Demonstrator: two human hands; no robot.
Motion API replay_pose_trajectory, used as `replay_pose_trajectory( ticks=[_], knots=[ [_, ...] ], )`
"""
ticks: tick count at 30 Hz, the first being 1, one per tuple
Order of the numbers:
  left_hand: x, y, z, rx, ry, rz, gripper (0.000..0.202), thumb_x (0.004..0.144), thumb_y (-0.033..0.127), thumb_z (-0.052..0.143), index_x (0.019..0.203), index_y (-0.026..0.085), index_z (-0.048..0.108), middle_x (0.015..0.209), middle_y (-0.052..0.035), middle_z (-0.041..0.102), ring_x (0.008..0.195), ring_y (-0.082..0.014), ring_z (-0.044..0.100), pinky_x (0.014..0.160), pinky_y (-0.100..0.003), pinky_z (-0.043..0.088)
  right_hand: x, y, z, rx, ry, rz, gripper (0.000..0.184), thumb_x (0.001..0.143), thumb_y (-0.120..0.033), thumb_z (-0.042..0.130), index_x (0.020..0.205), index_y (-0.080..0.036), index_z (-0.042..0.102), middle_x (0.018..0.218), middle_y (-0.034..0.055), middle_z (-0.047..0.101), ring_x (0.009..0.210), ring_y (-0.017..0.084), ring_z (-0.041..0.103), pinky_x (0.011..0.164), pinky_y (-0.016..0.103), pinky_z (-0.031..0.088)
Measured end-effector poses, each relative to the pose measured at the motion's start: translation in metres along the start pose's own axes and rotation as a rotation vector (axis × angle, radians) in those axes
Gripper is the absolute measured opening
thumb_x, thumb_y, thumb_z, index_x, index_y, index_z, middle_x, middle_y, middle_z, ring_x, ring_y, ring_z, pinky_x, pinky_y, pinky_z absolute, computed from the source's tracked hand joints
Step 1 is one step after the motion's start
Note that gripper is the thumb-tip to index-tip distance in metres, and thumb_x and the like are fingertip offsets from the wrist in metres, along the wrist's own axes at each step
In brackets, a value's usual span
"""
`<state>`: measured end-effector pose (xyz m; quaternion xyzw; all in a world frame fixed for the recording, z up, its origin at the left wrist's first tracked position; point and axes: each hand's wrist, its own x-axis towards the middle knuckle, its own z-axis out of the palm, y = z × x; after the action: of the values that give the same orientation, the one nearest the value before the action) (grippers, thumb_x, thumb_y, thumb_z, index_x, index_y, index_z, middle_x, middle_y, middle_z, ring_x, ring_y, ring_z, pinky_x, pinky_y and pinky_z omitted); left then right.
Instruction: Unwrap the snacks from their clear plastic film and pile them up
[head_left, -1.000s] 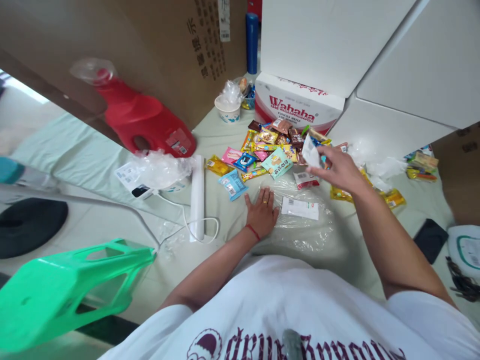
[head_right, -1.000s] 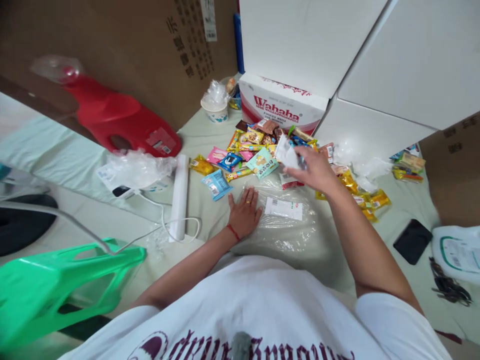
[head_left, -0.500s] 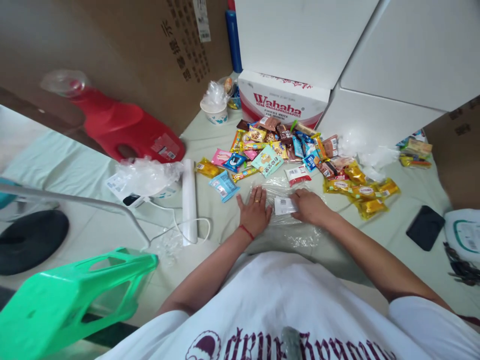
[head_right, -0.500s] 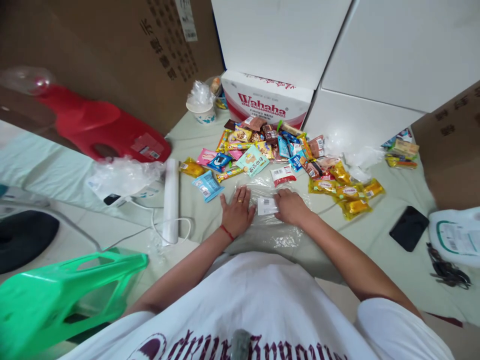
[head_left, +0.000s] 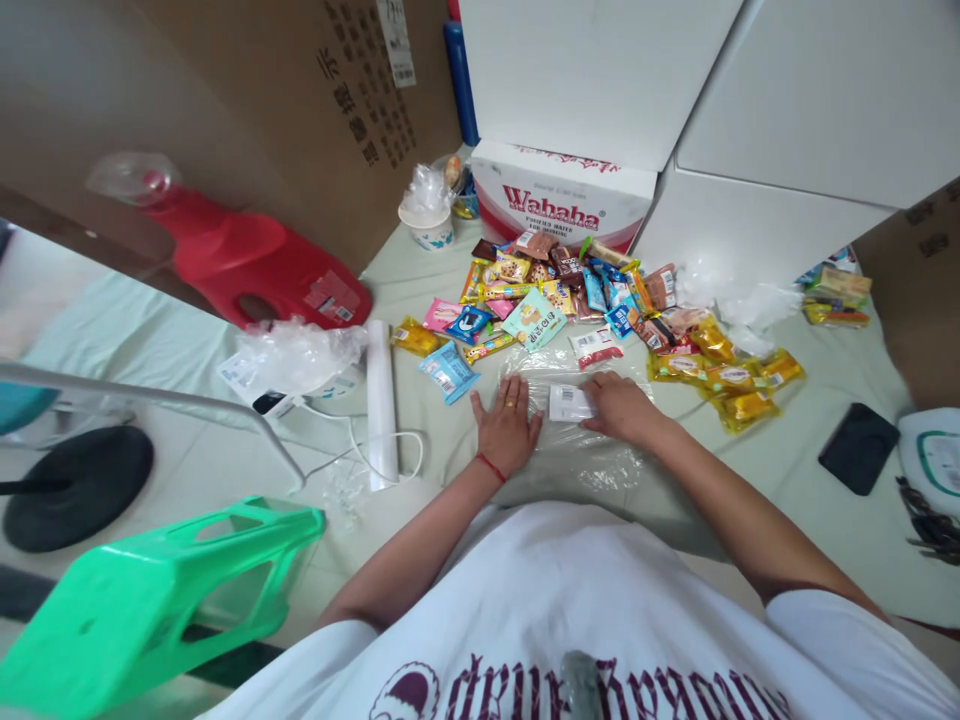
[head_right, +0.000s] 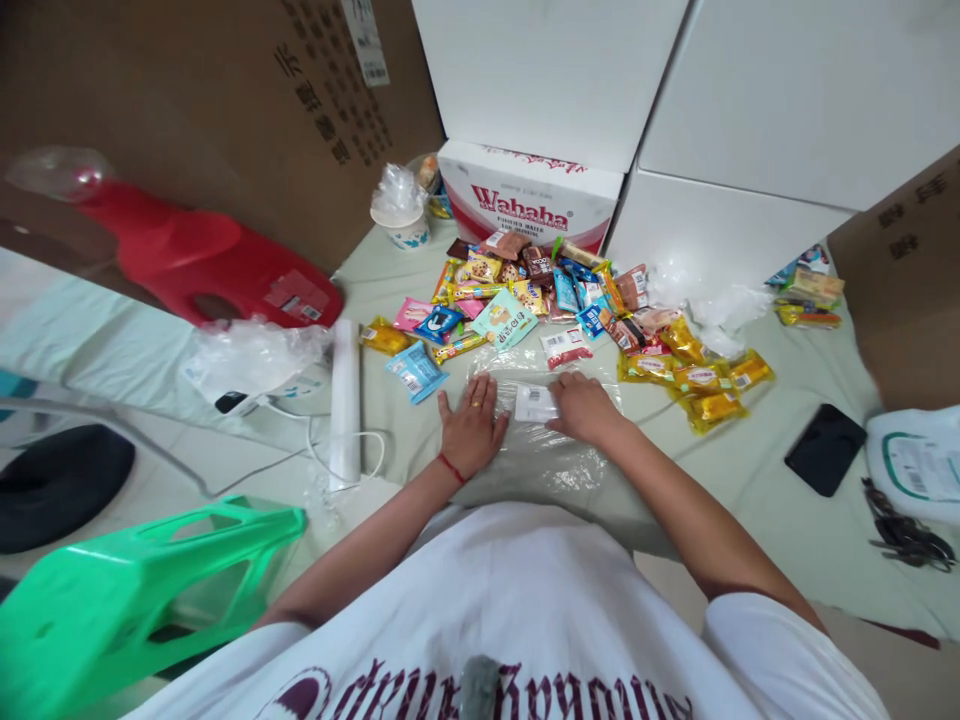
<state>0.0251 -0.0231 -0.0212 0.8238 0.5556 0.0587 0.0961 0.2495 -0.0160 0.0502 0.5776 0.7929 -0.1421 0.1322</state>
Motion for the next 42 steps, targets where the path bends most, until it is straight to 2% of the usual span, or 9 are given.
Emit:
replay_pose_trajectory(
  ticks=[12,18,21,25,29,31,34,37,42],
  knots=[
    [0.0,0.001,-0.002,-0.003,-0.001,-0.011,0.065,0.105,0.043,0.033,0.164,0.015,0.033,0.169,-0.017,0.03,0.16,-0.0332,0.025,0.123,-0.076,0.006,-0.012,0.008,-0.026,-0.003,0.079,-0.094,0.043,0.087,-0.042,0.074,0.116,-0.012,0.065,0.119,0.019,0.064,0.114,0.034,0.058,0.093,0.041,0.046],
    [-0.005,-0.002,-0.004,-0.046,0.058,-0.072,0.064,0.104,0.039,0.034,0.162,0.011,0.035,0.17,-0.0189,0.027,0.16,-0.0334,0.023,0.125,-0.071,0.013,0.005,-0.001,-0.008,0.052,0.003,-0.113,0.054,0.086,-0.038,0.078,0.131,-0.013,0.061,0.134,0.0201,0.06,0.123,0.035,0.055,0.1,0.044,0.045],
    [-0.017,-0.008,-0.008,-0.05,0.164,-0.051,0.063,0.102,0.037,0.041,0.16,0.011,0.04,0.171,-0.0187,0.027,0.162,-0.0363,0.015,0.127,-0.069,0.007,-0.012,0.013,0.001,0.225,0.151,-0.161,0.06,0.09,-0.038,0.074,0.142,-0.016,0.054,0.146,0.0199,0.052,0.129,0.034,0.052,0.105,0.047,0.045],
    [-0.034,-0.026,-0.015,-0.182,0.046,0.384,0.052,0.099,0.028,0.043,0.15,0.025,0.055,0.157,-0.0119,0.054,0.156,-0.0292,0.034,0.131,-0.061,0.007,-0.065,0.03,0.014,0.403,0.272,-0.272,0.042,0.098,-0.044,0.062,0.133,-0.021,0.062,0.136,0.017,0.059,0.125,0.032,0.054,0.107,0.049,0.046],
    [-0.042,-0.05,-0.02,-0.337,-0.195,0.73,0.07,0.093,0.054,0.056,0.155,0.023,0.049,0.156,-0.0169,0.054,0.151,-0.0316,0.043,0.131,-0.06,0.01,-0.107,0.031,0.053,0.387,0.239,-0.281,0.048,0.094,-0.044,0.068,0.137,-0.023,0.062,0.144,0.0171,0.056,0.135,0.035,0.049,0.111,0.055,0.044],
    [-0.044,-0.061,-0.022,-0.352,-0.238,0.709,0.081,0.087,0.063,0.062,0.154,0.02,0.049,0.155,-0.0205,0.053,0.151,-0.0353,0.042,0.13,-0.064,0.007,-0.114,0.029,0.073,0.38,0.278,-0.215,0.033,0.098,-0.035,0.061,0.128,-0.024,0.068,0.142,0.0162,0.059,0.135,0.034,0.05,0.111,0.057,0.044],
    [-0.045,-0.072,-0.025,-0.363,-0.265,0.644,0.047,0.095,0.051,0.059,0.131,0.024,0.069,0.146,-0.0145,0.064,0.151,-0.0309,0.043,0.13,-0.059,0.012,-0.111,0.031,0.083,0.416,0.342,-0.149,0.025,0.101,-0.028,0.051,0.108,-0.026,0.074,0.134,0.0138,0.065,0.127,0.032,0.055,0.107,0.056,0.047],
    [-0.038,-0.076,-0.033,-0.444,-0.242,0.541,0.031,0.101,0.04,0.048,0.096,0.027,0.076,0.118,-0.0075,0.077,0.142,-0.0237,0.054,0.129,-0.053,0.024,-0.098,0.042,0.061,0.486,0.316,-0.172,0.028,0.103,-0.032,0.048,0.106,-0.026,0.075,0.119,0.0131,0.072,0.113,0.029,0.063,0.101,0.049,0.051],
    [0.003,-0.074,-0.038,-0.629,-0.091,0.201,0.032,0.099,0.041,0.047,0.085,0.022,0.068,0.1,-0.0099,0.076,0.104,-0.0229,0.069,0.099,-0.041,0.054,-0.054,0.068,0.011,0.58,0.274,-0.116,0.031,0.102,-0.036,0.047,0.106,-0.021,0.074,0.104,0.01,0.076,0.096,0.023,0.069,0.088,0.036,0.053]
  ],
)
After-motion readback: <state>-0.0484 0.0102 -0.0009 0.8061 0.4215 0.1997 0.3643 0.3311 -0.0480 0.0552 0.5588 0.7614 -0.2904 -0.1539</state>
